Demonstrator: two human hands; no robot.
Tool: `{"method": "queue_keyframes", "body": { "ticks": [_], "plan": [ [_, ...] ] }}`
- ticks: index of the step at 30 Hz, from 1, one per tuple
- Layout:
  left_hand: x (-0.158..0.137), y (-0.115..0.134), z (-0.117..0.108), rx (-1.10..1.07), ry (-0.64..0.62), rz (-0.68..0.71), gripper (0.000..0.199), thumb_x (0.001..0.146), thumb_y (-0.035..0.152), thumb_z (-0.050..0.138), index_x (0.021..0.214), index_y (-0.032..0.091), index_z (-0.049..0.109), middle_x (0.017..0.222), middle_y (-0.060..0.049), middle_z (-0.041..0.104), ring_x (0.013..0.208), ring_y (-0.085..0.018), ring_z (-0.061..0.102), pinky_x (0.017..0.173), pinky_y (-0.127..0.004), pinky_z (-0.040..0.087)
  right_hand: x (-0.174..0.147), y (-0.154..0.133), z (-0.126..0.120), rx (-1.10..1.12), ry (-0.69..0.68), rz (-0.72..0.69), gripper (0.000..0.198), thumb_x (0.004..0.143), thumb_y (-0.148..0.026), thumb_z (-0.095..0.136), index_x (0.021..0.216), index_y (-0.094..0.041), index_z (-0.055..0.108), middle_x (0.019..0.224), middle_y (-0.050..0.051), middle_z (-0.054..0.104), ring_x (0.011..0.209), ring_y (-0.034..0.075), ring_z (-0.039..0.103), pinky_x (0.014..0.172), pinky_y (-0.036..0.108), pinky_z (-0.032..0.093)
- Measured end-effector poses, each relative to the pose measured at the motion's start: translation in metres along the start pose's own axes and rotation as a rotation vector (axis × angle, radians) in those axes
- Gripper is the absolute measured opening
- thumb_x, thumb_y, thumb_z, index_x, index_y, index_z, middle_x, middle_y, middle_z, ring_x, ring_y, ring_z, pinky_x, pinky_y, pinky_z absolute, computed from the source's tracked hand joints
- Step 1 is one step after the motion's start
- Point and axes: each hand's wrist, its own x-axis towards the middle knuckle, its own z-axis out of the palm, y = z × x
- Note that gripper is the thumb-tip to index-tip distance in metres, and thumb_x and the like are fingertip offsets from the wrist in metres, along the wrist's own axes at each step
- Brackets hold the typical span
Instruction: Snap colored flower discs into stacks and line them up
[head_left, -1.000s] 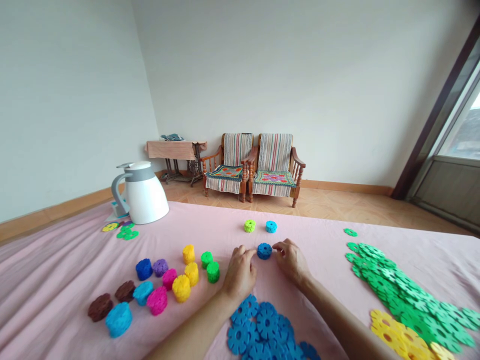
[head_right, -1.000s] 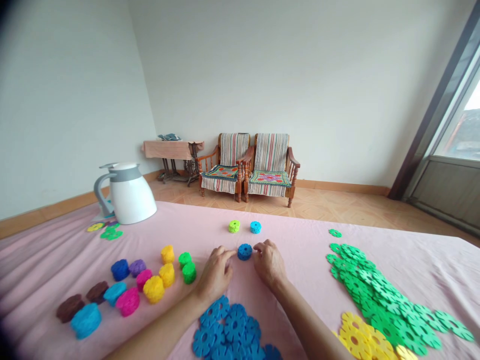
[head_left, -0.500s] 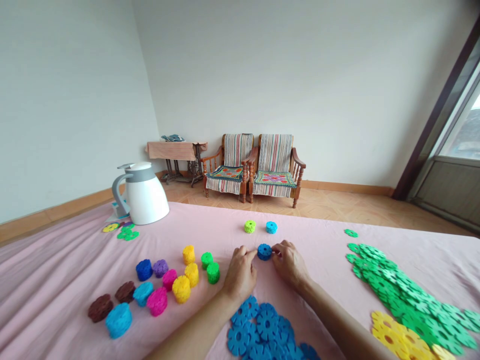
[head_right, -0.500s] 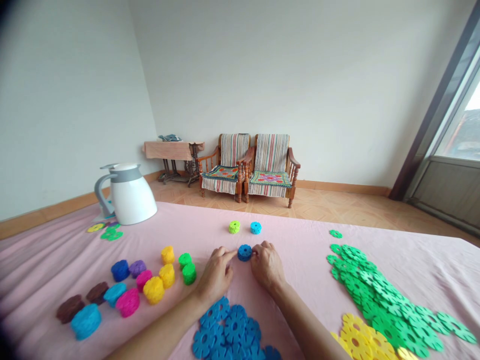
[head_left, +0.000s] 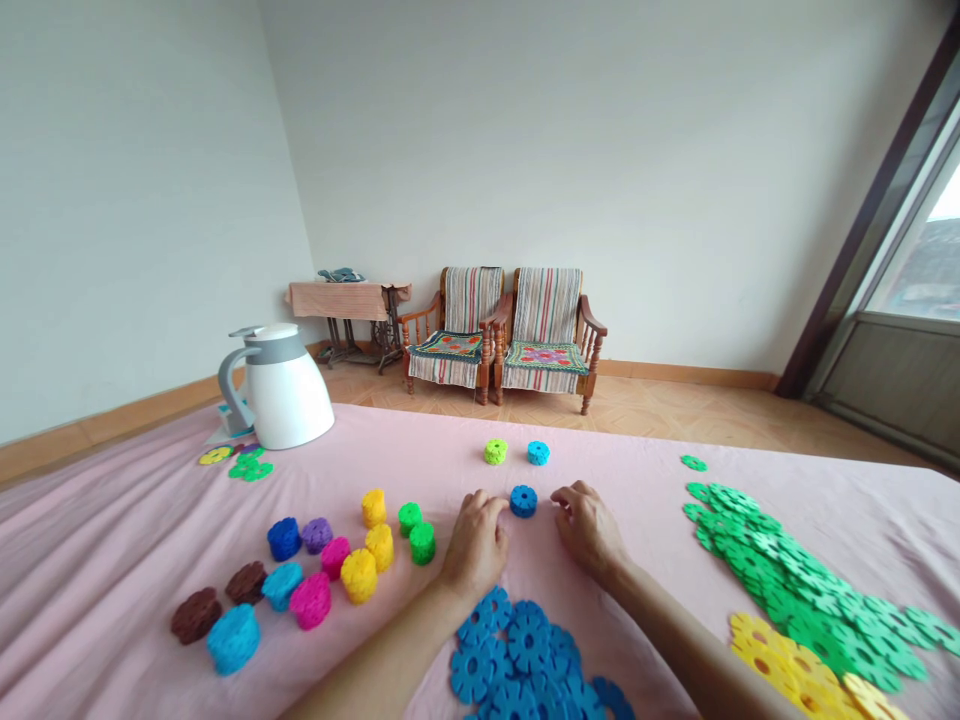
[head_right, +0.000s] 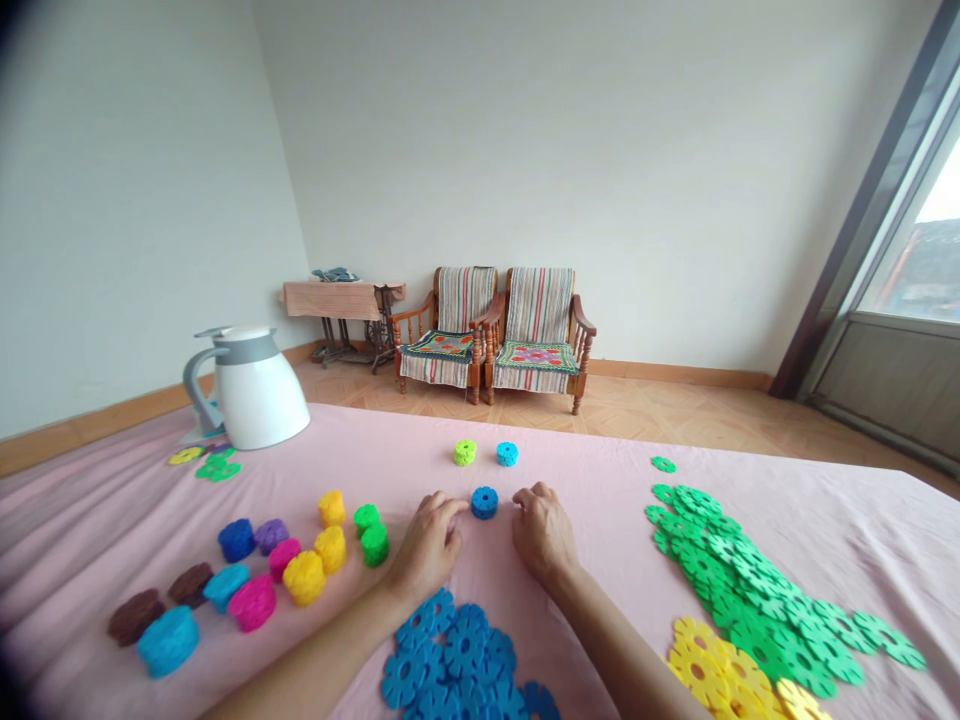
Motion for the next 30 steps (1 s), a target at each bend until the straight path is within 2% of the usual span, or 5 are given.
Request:
{"method": "queue_keyframes", "body": {
  "ticks": [9, 16, 20, 25, 30],
  "plan": [
    [0.002, 0.014, -0.016, -0.075, 0.013, 0.045, 0.031, 0.071, 0.001, 0.041, 0.092, 0.018, 0.058, 0.095, -0.004, 0.057, 0.088, -0.017, 0.053, 0.083, -0.029, 0.042, -0.028, 0.013, -0.023, -0.167, 0.027, -0.057, 0.026, 0.079, -0.009, 0.041, 0.090, -0.017, 0.063, 0.092, 0.008, 0.058, 0.091, 0.018, 0.050, 0.080, 0.024, 0.036],
    [-0.021, 0.033, -0.077, -0.106, -0.467, 0.108, 0.028, 0.068, 0.009, 0.048, 0.091, 0.021, 0.059, 0.088, 0.001, 0.056, 0.075, -0.013, 0.055, 0.071, -0.023, 0.042, -0.029, 0.012, -0.023, -0.148, 0.054, -0.078, 0.027, 0.080, -0.010, 0.041, 0.093, -0.017, 0.063, 0.091, 0.008, 0.057, 0.091, 0.017, 0.049, 0.081, 0.023, 0.035],
    [-0.043, 0.033, -0.103, -0.052, -0.590, 0.100, 0.040, 0.064, 0.010, 0.054, 0.101, 0.027, 0.058, 0.096, 0.001, 0.055, 0.087, -0.017, 0.053, 0.078, -0.026, 0.039, -0.029, 0.012, -0.025, -0.149, 0.040, -0.068, 0.027, 0.080, -0.009, 0.041, 0.095, -0.017, 0.063, 0.092, 0.008, 0.058, 0.092, 0.018, 0.049, 0.081, 0.024, 0.034],
    [-0.052, 0.029, -0.103, -0.034, -0.582, 0.095, 0.041, 0.067, 0.010, 0.052, 0.103, 0.029, 0.059, 0.096, -0.001, 0.054, 0.092, -0.018, 0.051, 0.081, -0.028, 0.037, -0.030, 0.011, -0.025, -0.155, 0.030, -0.063, 0.027, 0.081, -0.010, 0.041, 0.095, -0.017, 0.063, 0.093, 0.008, 0.058, 0.092, 0.018, 0.049, 0.081, 0.024, 0.035],
    [-0.047, 0.025, -0.096, -0.024, -0.608, 0.046, 0.034, 0.061, 0.013, 0.052, 0.093, 0.023, 0.057, 0.088, 0.001, 0.052, 0.076, -0.015, 0.052, 0.067, -0.023, 0.038, -0.029, 0.011, -0.025, -0.156, 0.042, -0.062, 0.026, 0.080, -0.009, 0.041, 0.090, -0.017, 0.063, 0.091, 0.008, 0.057, 0.091, 0.018, 0.049, 0.081, 0.024, 0.035]
  ]
}}
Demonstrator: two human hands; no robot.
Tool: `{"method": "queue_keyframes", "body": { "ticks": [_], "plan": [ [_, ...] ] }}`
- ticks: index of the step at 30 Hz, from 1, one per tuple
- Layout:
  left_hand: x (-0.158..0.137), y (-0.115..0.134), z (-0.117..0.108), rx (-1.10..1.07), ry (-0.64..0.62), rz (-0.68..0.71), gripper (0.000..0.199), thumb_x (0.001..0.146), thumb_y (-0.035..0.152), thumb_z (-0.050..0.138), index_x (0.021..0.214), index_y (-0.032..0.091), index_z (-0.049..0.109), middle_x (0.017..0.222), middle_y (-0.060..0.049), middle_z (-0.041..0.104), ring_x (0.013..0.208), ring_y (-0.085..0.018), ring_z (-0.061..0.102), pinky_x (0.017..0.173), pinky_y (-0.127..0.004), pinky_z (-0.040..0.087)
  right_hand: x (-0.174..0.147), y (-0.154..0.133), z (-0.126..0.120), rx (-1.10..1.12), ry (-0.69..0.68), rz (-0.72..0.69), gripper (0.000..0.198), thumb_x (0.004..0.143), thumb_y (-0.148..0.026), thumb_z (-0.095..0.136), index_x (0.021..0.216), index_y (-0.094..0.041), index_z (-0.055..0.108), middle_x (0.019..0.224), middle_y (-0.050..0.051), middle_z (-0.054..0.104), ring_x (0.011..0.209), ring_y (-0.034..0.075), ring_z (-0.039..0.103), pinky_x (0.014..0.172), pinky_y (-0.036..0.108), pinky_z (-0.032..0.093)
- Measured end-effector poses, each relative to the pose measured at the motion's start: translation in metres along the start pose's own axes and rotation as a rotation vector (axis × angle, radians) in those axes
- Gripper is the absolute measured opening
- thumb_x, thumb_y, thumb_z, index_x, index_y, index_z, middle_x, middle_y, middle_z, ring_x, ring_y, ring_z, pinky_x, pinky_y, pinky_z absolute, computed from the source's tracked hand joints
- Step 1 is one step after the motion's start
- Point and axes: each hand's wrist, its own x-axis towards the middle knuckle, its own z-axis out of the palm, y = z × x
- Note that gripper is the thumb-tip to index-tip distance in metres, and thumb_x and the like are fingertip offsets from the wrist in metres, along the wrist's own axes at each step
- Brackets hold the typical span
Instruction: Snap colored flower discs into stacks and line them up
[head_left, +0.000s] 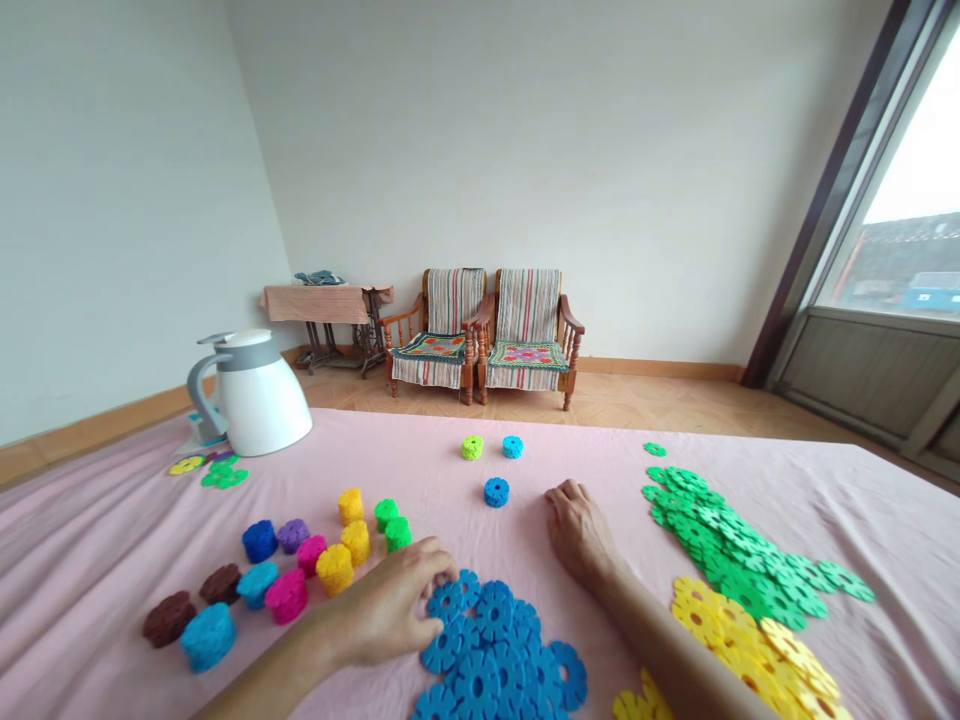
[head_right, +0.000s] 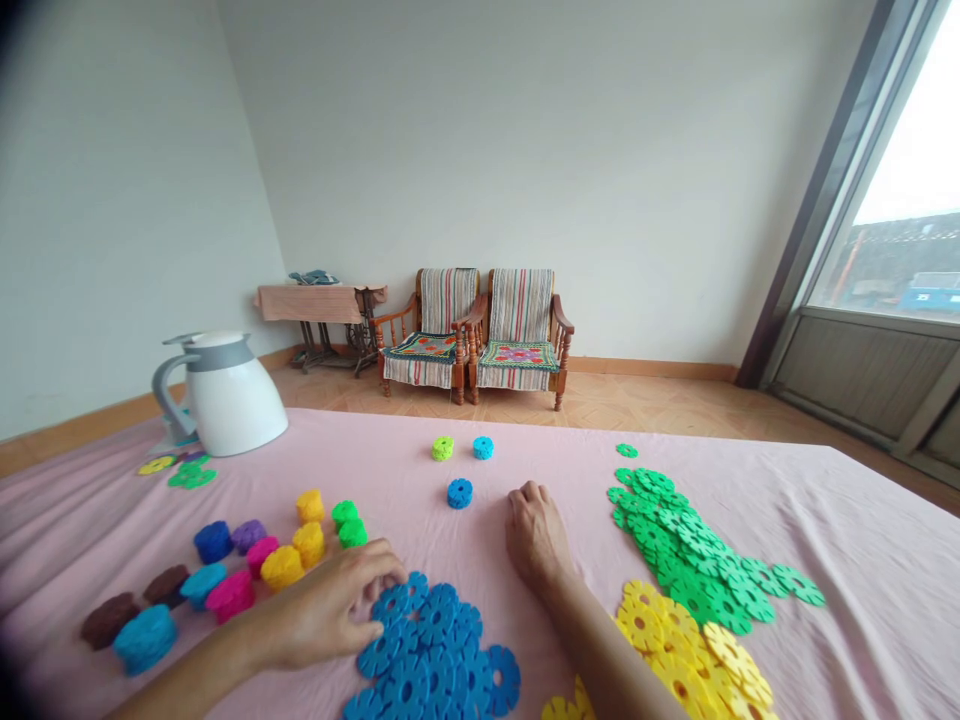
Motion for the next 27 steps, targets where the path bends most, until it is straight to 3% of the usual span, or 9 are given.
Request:
{"method": "queue_keyframes", "body": {
  "ticks": [11, 27],
  "plan": [
    [0.008, -0.006, 0.010, 0.065, 0.047, -0.016, 0.027, 0.055, 0.018, 0.057, 0.080, 0.020, 0.046, 0.084, 0.002, 0.049, 0.074, -0.014, 0.047, 0.065, -0.023, 0.037, 0.000, -0.001, -0.003, 0.015, 0.004, -0.007, 0.023, 0.080, -0.009, 0.040, 0.081, -0.017, 0.061, 0.090, 0.008, 0.057, 0.091, 0.017, 0.049, 0.080, 0.023, 0.035],
    [0.005, -0.001, 0.017, 0.053, 0.172, -0.066, 0.024, 0.055, 0.014, 0.053, 0.076, 0.020, 0.045, 0.079, 0.003, 0.051, 0.072, -0.013, 0.048, 0.064, -0.022, 0.037, 0.001, 0.002, 0.002, 0.006, -0.001, -0.013, 0.023, 0.078, -0.009, 0.041, 0.083, -0.017, 0.062, 0.091, 0.009, 0.057, 0.092, 0.018, 0.049, 0.081, 0.024, 0.035]
  ]
}}
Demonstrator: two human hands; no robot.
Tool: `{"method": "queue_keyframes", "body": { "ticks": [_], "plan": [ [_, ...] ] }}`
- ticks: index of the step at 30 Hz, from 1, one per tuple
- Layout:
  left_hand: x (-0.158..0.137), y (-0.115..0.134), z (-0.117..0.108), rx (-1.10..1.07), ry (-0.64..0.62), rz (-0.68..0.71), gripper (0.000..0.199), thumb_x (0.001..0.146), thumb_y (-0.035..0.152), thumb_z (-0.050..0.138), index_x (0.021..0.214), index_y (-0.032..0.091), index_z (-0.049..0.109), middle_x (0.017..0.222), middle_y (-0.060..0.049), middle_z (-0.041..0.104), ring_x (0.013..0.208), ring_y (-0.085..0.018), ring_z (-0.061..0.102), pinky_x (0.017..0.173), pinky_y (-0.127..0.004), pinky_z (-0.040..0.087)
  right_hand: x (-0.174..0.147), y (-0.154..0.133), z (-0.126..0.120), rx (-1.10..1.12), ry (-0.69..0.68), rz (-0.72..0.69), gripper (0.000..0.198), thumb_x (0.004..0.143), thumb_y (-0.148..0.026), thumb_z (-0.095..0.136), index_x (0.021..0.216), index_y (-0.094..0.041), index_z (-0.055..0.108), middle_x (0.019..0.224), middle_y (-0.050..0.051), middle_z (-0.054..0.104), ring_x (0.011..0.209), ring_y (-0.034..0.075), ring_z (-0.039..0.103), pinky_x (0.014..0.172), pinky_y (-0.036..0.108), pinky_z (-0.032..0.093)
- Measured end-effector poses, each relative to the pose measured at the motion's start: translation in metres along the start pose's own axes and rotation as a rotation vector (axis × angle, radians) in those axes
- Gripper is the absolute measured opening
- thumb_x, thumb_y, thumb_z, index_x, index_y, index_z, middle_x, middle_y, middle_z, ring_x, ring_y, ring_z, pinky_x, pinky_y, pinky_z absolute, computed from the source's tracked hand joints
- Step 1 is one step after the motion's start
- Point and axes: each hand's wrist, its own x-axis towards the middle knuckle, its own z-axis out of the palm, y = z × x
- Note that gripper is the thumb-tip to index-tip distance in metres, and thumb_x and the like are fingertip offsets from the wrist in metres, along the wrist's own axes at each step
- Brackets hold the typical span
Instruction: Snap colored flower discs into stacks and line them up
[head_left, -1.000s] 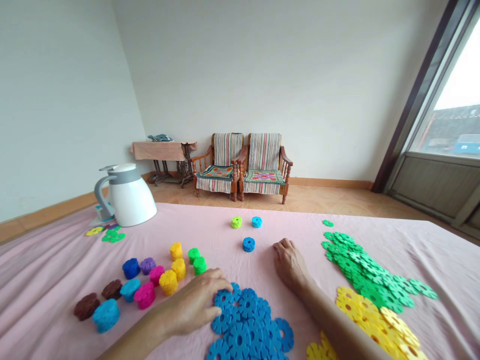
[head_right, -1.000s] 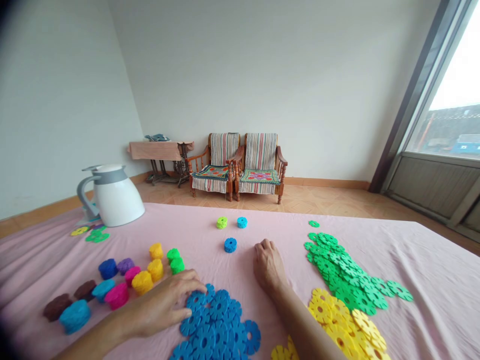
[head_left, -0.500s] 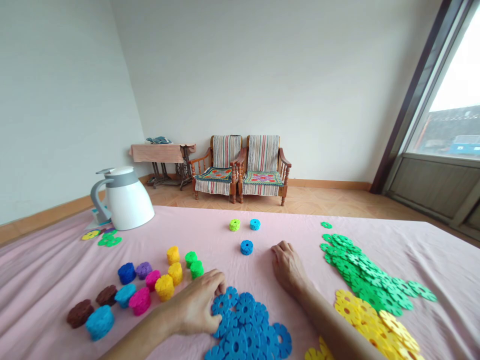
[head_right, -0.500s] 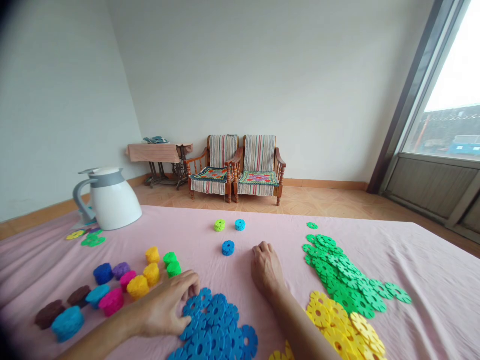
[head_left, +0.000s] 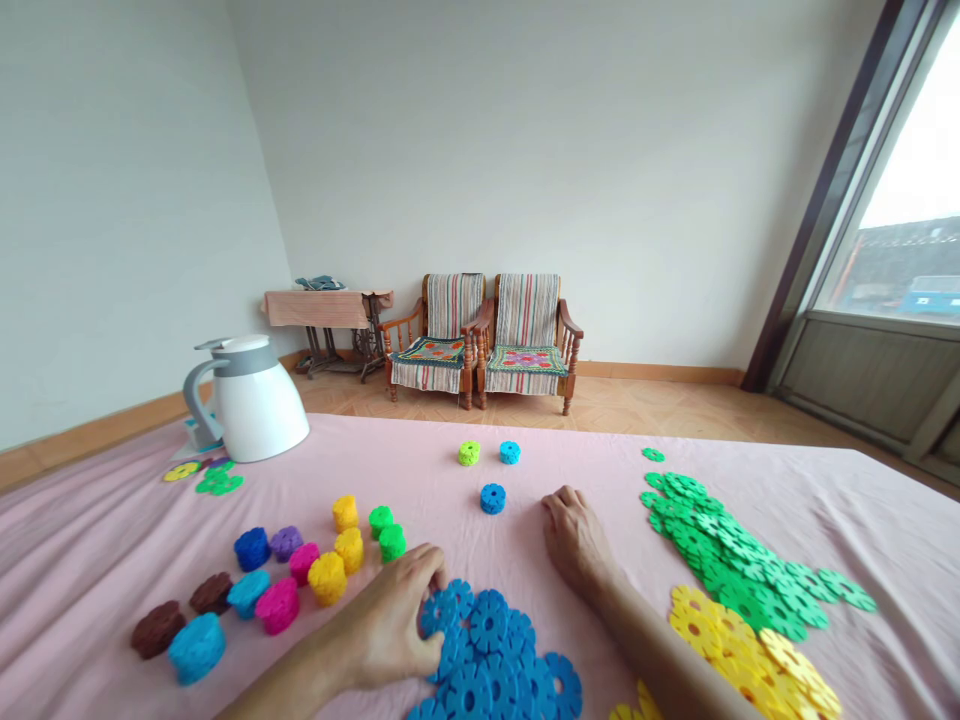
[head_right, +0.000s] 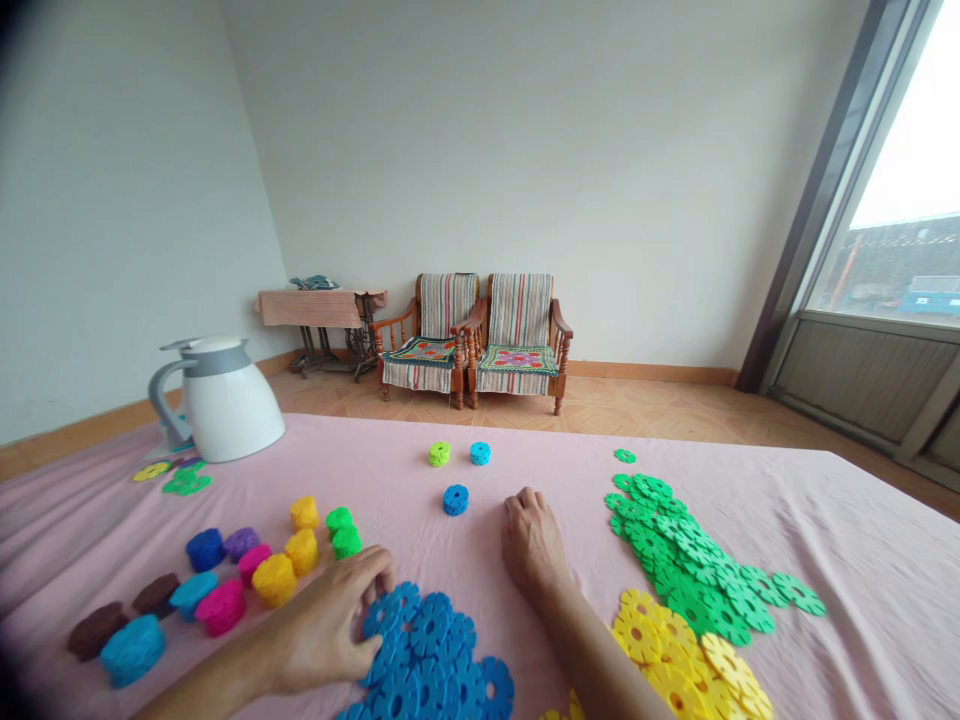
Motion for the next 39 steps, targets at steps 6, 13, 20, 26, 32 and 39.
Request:
{"method": "queue_keyframes", "body": {
  "ticks": [6, 13, 20, 26, 32, 39],
  "plan": [
    [0.039, 0.010, -0.016, -0.104, 0.151, 0.065, 0.026, 0.059, 0.014, 0.054, 0.084, 0.019, 0.051, 0.084, 0.000, 0.055, 0.073, -0.013, 0.051, 0.065, -0.022, 0.041, 0.000, 0.000, 0.000, 0.015, 0.006, -0.002, 0.027, 0.078, -0.007, 0.040, 0.090, -0.017, 0.062, 0.090, 0.008, 0.057, 0.091, 0.018, 0.049, 0.082, 0.024, 0.035],
    [0.111, -0.003, 0.003, -0.080, 0.316, 0.117, 0.022, 0.059, 0.015, 0.059, 0.081, 0.016, 0.059, 0.082, -0.002, 0.056, 0.070, -0.014, 0.052, 0.064, -0.023, 0.043, 0.000, -0.001, -0.002, 0.012, -0.001, -0.003, 0.024, 0.076, -0.006, 0.040, 0.082, -0.017, 0.061, 0.090, 0.009, 0.057, 0.091, 0.018, 0.049, 0.082, 0.023, 0.035],
    [0.137, -0.016, 0.022, -0.060, 0.362, 0.103, 0.020, 0.058, 0.017, 0.062, 0.078, 0.016, 0.064, 0.078, -0.003, 0.058, 0.073, -0.017, 0.055, 0.068, -0.026, 0.043, 0.000, -0.001, -0.001, 0.014, 0.012, -0.004, 0.024, 0.076, -0.006, 0.040, 0.081, -0.017, 0.061, 0.089, 0.008, 0.057, 0.090, 0.017, 0.049, 0.081, 0.023, 0.035],
    [0.140, -0.019, 0.026, -0.057, 0.363, 0.093, 0.024, 0.060, 0.018, 0.062, 0.084, 0.015, 0.064, 0.083, -0.004, 0.062, 0.076, -0.018, 0.056, 0.069, -0.025, 0.044, 0.002, 0.000, 0.000, 0.007, 0.002, 0.007, 0.024, 0.075, -0.006, 0.040, 0.081, -0.017, 0.061, 0.089, 0.008, 0.057, 0.091, 0.017, 0.049, 0.081, 0.023, 0.035],
    [0.141, -0.020, 0.027, -0.057, 0.346, 0.094, 0.028, 0.059, 0.018, 0.062, 0.087, 0.015, 0.063, 0.086, -0.004, 0.064, 0.079, -0.018, 0.058, 0.070, -0.025, 0.045, 0.001, -0.001, -0.001, 0.002, -0.011, 0.015, 0.025, 0.075, -0.006, 0.040, 0.082, -0.017, 0.061, 0.090, 0.008, 0.057, 0.091, 0.017, 0.049, 0.080, 0.023, 0.035],
    [0.140, -0.020, 0.027, -0.057, 0.327, 0.088, 0.027, 0.058, 0.017, 0.062, 0.085, 0.017, 0.062, 0.083, -0.002, 0.064, 0.078, -0.018, 0.058, 0.070, -0.025, 0.045, 0.002, 0.000, 0.000, -0.003, -0.016, 0.014, 0.024, 0.075, -0.006, 0.041, 0.082, -0.017, 0.061, 0.091, 0.008, 0.057, 0.091, 0.017, 0.049, 0.080, 0.024, 0.035]
  ]
}}
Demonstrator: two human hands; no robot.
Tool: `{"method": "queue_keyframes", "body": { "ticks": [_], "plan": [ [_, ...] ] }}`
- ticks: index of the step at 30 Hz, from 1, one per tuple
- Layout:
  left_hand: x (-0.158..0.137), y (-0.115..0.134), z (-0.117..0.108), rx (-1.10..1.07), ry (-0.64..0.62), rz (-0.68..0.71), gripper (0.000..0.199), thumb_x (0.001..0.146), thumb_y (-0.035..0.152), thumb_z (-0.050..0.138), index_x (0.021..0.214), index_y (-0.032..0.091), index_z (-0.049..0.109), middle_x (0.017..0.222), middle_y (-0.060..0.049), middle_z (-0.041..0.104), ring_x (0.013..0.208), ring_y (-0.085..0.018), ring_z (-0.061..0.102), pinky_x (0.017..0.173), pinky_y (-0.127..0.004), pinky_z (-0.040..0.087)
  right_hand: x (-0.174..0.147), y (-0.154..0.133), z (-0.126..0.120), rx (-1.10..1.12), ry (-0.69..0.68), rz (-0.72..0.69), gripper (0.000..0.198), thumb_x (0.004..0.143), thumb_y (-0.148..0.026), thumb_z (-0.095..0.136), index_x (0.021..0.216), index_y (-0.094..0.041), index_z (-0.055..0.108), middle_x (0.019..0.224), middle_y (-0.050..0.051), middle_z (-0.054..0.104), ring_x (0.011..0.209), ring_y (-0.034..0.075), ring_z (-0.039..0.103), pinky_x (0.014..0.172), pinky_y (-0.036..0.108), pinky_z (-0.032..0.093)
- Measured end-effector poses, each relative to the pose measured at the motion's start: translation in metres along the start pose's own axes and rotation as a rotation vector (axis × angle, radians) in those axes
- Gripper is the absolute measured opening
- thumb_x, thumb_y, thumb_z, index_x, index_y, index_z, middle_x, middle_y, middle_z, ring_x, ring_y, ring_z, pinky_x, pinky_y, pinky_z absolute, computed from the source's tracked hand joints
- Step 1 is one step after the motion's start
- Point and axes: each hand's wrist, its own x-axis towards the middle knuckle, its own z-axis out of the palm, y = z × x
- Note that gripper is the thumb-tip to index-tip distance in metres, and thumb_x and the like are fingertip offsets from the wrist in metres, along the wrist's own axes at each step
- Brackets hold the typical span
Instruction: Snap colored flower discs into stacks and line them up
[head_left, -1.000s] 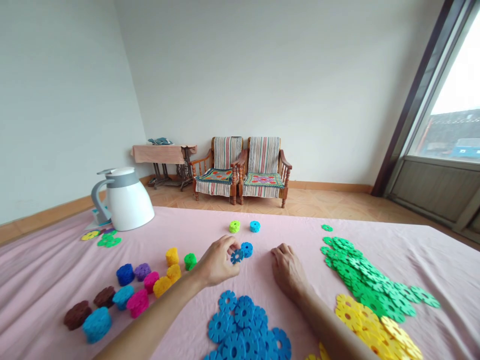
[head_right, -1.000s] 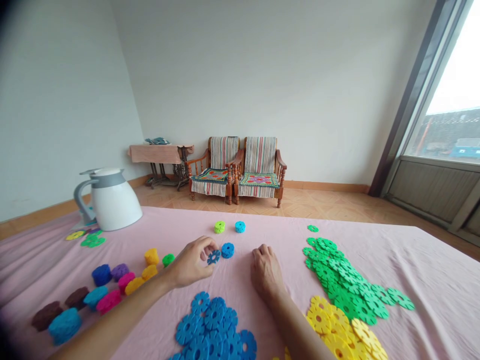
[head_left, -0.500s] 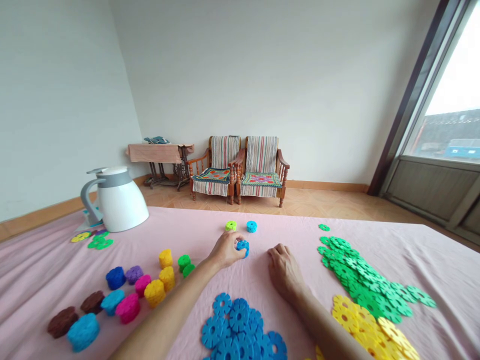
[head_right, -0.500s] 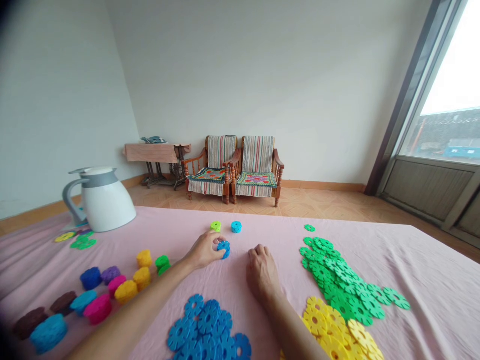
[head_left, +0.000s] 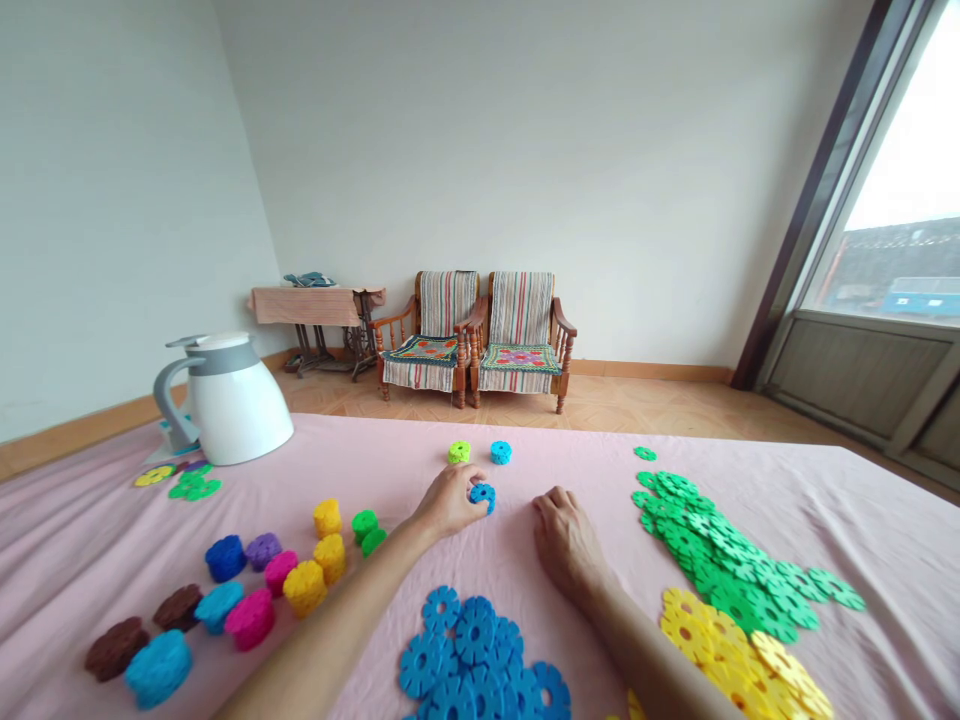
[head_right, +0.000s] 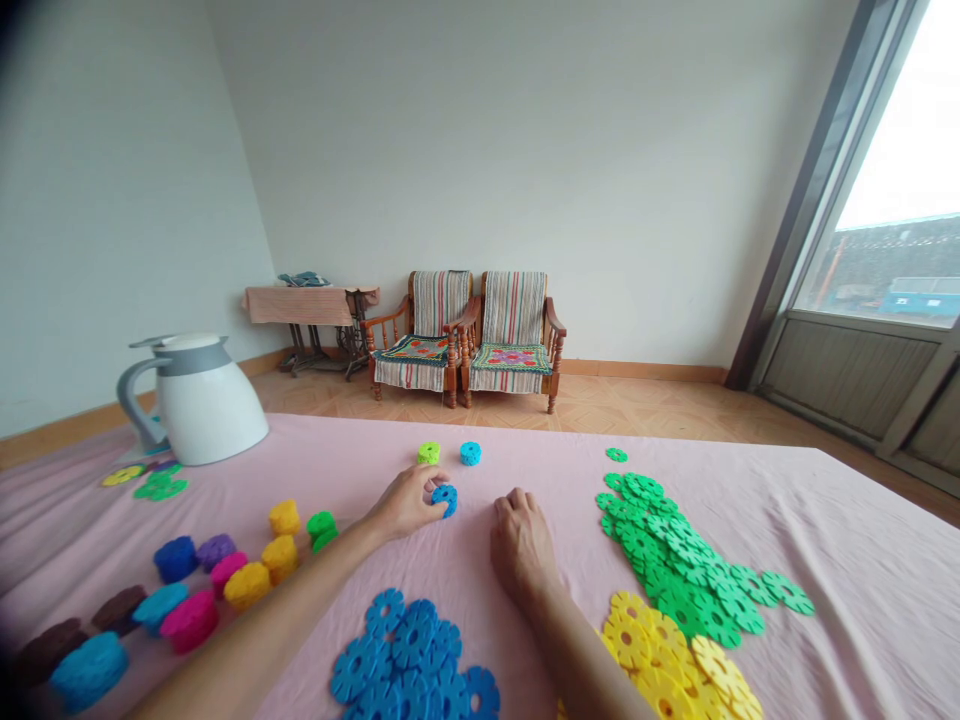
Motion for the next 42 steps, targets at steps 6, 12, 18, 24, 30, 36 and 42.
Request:
{"method": "queue_keyframes", "body": {
  "ticks": [6, 12, 18, 24, 30, 36, 42],
  "plan": [
    [-0.007, 0.009, -0.013, -0.026, 0.012, -0.005, 0.030, 0.062, 0.020, 0.062, 0.093, 0.017, 0.061, 0.091, -0.004, 0.062, 0.080, -0.017, 0.057, 0.073, -0.026, 0.044, -0.001, 0.000, 0.000, 0.000, 0.005, 0.002, 0.024, 0.076, -0.006, 0.041, 0.082, -0.017, 0.061, 0.091, 0.008, 0.057, 0.092, 0.017, 0.049, 0.080, 0.023, 0.036],
    [-0.051, 0.034, -0.049, -0.252, -0.474, 0.085, 0.021, 0.067, 0.024, 0.063, 0.087, 0.017, 0.063, 0.082, 0.000, 0.062, 0.070, -0.013, 0.056, 0.059, -0.020, 0.043, -0.002, 0.001, 0.001, 0.010, 0.030, -0.010, 0.023, 0.077, -0.008, 0.041, 0.081, -0.017, 0.061, 0.090, 0.008, 0.057, 0.091, 0.017, 0.049, 0.080, 0.023, 0.036],
    [-0.086, 0.054, -0.067, -0.069, -0.591, 0.251, 0.036, 0.061, 0.017, 0.068, 0.096, 0.023, 0.062, 0.089, 0.000, 0.059, 0.081, -0.016, 0.054, 0.071, -0.024, 0.043, -0.002, 0.001, 0.001, 0.005, 0.027, -0.012, 0.023, 0.078, -0.008, 0.040, 0.081, -0.017, 0.061, 0.090, 0.008, 0.057, 0.092, 0.017, 0.049, 0.081, 0.023, 0.036],
    [-0.089, 0.060, -0.063, 0.004, -0.570, 0.300, 0.042, 0.062, 0.018, 0.068, 0.102, 0.024, 0.058, 0.096, -0.001, 0.057, 0.091, -0.019, 0.052, 0.080, -0.026, 0.043, -0.002, -0.001, -0.001, 0.000, 0.016, 0.006, 0.023, 0.080, -0.010, 0.040, 0.081, -0.017, 0.061, 0.090, 0.008, 0.057, 0.091, 0.017, 0.049, 0.081, 0.023, 0.036],
    [-0.098, 0.066, -0.063, 0.020, -0.518, 0.305, 0.040, 0.066, 0.015, 0.065, 0.103, 0.024, 0.051, 0.100, -0.002, 0.055, 0.090, -0.019, 0.052, 0.081, -0.027, 0.042, -0.002, -0.003, -0.003, 0.000, 0.001, 0.012, 0.022, 0.080, -0.010, 0.041, 0.082, -0.017, 0.061, 0.091, 0.008, 0.057, 0.092, 0.017, 0.049, 0.080, 0.024, 0.036],
    [-0.100, 0.061, -0.062, 0.043, -0.468, 0.289, 0.030, 0.074, 0.021, 0.064, 0.102, 0.027, 0.056, 0.099, -0.001, 0.055, 0.092, -0.019, 0.052, 0.081, -0.027, 0.040, -0.001, -0.002, -0.002, -0.002, -0.005, 0.008, 0.023, 0.079, -0.008, 0.041, 0.084, -0.017, 0.062, 0.091, 0.009, 0.057, 0.093, 0.017, 0.049, 0.081, 0.024, 0.036],
    [-0.098, 0.052, -0.061, 0.007, -0.476, 0.239, 0.047, 0.065, 0.033, 0.074, 0.108, 0.028, 0.057, 0.096, -0.001, 0.056, 0.091, -0.020, 0.052, 0.080, -0.028, 0.041, -0.001, -0.001, -0.001, 0.015, 0.003, 0.007, 0.024, 0.079, -0.009, 0.040, 0.083, -0.017, 0.062, 0.091, 0.008, 0.057, 0.093, 0.017, 0.049, 0.081, 0.024, 0.035]
  ]
}}
